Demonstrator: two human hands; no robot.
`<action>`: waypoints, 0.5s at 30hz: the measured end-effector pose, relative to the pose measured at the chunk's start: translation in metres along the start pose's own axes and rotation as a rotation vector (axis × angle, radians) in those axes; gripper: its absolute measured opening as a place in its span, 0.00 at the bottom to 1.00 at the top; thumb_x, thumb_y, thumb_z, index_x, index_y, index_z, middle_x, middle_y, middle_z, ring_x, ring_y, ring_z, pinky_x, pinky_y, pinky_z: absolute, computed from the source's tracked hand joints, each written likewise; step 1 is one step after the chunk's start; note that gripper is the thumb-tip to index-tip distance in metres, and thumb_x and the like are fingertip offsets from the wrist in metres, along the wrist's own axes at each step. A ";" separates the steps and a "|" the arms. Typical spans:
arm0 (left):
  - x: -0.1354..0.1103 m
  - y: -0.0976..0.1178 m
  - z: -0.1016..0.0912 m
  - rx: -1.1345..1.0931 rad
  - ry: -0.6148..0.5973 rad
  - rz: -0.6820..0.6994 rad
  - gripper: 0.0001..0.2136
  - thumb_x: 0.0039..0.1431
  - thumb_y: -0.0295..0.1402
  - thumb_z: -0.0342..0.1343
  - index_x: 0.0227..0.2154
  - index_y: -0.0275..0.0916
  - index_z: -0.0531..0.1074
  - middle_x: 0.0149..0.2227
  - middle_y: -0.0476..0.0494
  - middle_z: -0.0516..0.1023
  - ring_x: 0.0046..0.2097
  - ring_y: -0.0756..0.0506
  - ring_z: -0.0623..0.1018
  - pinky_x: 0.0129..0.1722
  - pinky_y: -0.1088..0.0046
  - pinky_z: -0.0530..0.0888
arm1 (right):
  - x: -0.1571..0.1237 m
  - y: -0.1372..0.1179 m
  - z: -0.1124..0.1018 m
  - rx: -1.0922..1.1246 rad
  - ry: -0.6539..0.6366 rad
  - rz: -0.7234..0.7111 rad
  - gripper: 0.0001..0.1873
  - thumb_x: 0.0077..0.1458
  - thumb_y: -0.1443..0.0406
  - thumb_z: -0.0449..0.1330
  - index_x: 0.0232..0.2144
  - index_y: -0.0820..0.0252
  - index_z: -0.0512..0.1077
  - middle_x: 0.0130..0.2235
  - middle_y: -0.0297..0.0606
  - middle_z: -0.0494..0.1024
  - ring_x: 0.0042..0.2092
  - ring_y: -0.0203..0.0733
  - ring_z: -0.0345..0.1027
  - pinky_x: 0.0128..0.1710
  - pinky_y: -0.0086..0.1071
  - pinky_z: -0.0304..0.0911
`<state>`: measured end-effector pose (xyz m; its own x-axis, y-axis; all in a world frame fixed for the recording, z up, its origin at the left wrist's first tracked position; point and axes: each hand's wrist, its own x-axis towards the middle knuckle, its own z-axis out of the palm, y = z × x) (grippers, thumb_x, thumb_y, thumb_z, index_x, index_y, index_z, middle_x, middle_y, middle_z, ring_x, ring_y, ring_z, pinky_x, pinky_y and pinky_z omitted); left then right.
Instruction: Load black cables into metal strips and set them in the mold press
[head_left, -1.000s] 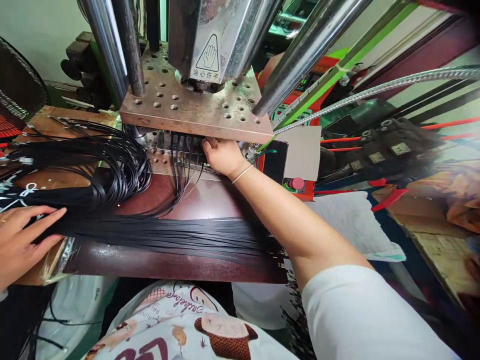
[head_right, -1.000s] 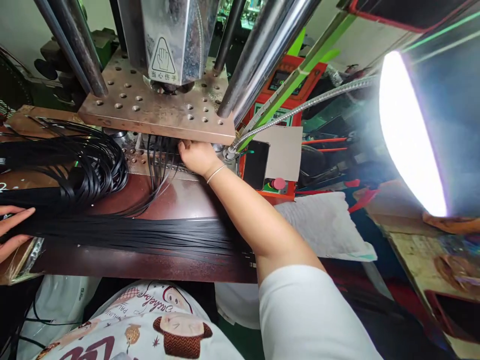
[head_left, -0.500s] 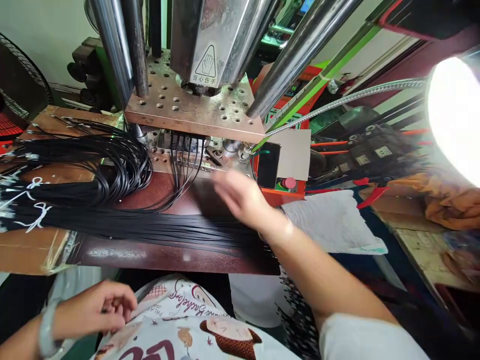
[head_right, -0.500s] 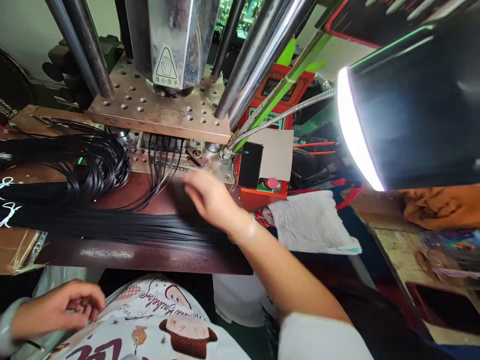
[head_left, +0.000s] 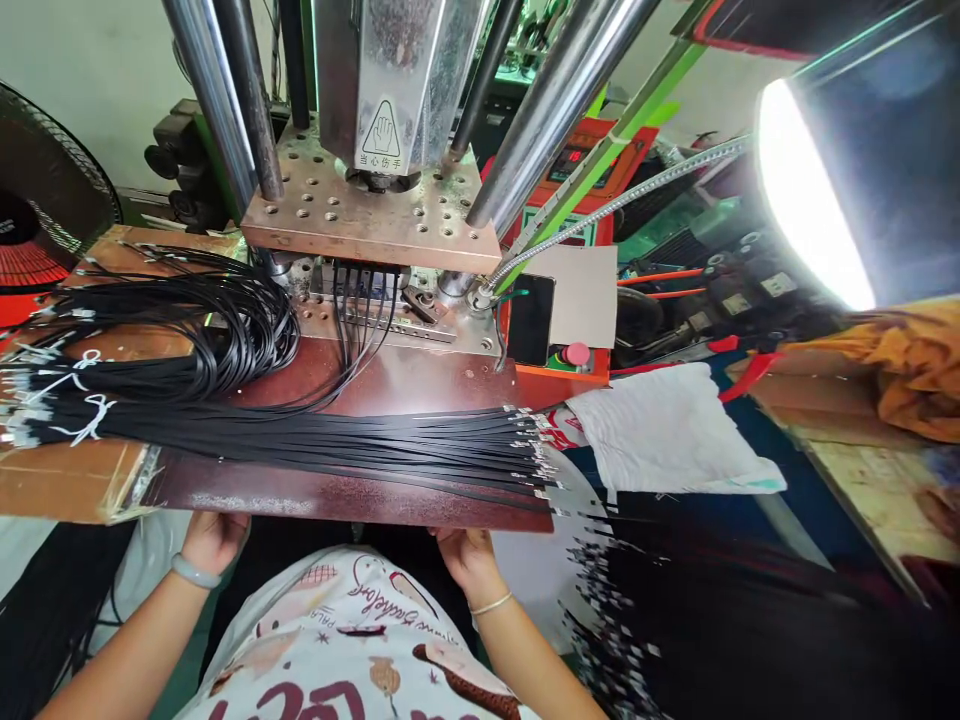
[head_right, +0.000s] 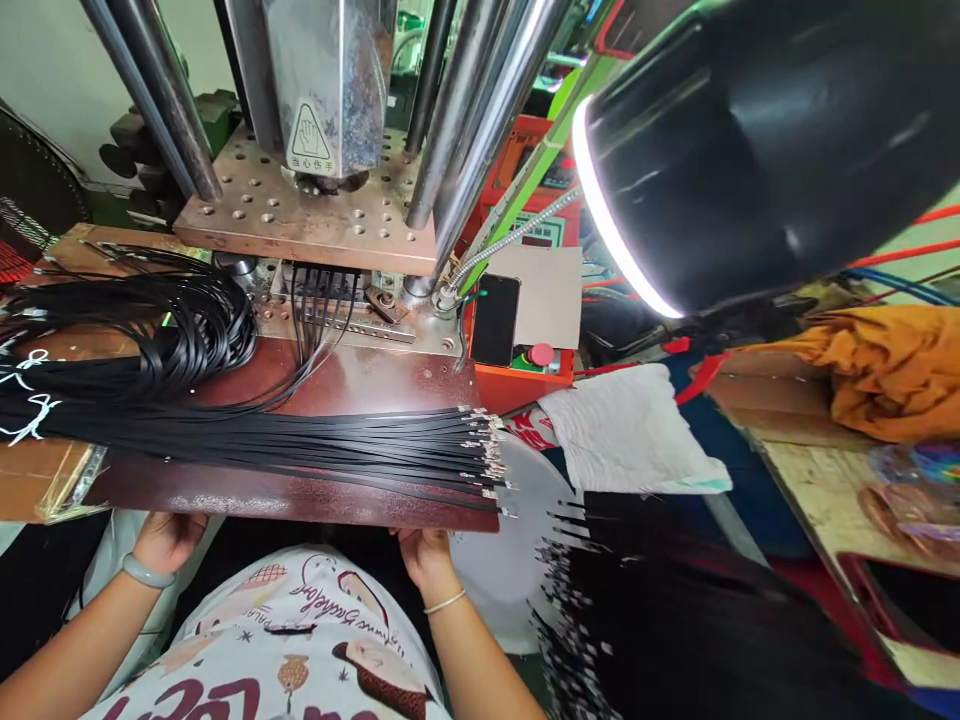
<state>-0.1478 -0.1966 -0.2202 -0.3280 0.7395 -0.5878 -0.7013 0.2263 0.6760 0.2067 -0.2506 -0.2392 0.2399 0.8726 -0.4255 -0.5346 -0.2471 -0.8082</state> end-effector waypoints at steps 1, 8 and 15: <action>0.001 0.000 -0.001 0.003 -0.011 0.009 0.18 0.46 0.25 0.67 0.42 0.41 0.75 0.40 0.48 0.82 0.39 0.46 0.81 0.38 0.75 0.80 | 0.001 0.001 0.000 0.016 0.011 -0.009 0.31 0.30 0.39 0.69 0.25 0.55 0.68 0.25 0.31 0.74 0.26 0.38 0.66 0.22 0.31 0.62; -0.007 -0.007 -0.003 -0.033 -0.107 -0.010 0.24 0.30 0.31 0.76 0.34 0.36 0.74 0.32 0.48 0.82 0.31 0.47 0.81 0.33 0.75 0.80 | 0.003 0.009 -0.019 0.095 0.006 0.029 0.30 0.28 0.47 0.74 0.31 0.54 0.71 0.28 0.28 0.77 0.27 0.38 0.68 0.23 0.32 0.66; -0.008 -0.014 -0.012 -0.043 -0.128 0.039 0.25 0.28 0.37 0.77 0.30 0.36 0.72 0.32 0.46 0.82 0.33 0.46 0.81 0.42 0.68 0.79 | 0.003 0.007 -0.016 0.043 -0.013 0.052 0.32 0.29 0.44 0.73 0.33 0.55 0.74 0.29 0.32 0.77 0.27 0.39 0.68 0.23 0.33 0.65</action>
<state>-0.1424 -0.2135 -0.2302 -0.2744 0.8227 -0.4979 -0.7172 0.1699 0.6759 0.2163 -0.2567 -0.2528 0.2005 0.8645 -0.4610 -0.5806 -0.2742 -0.7666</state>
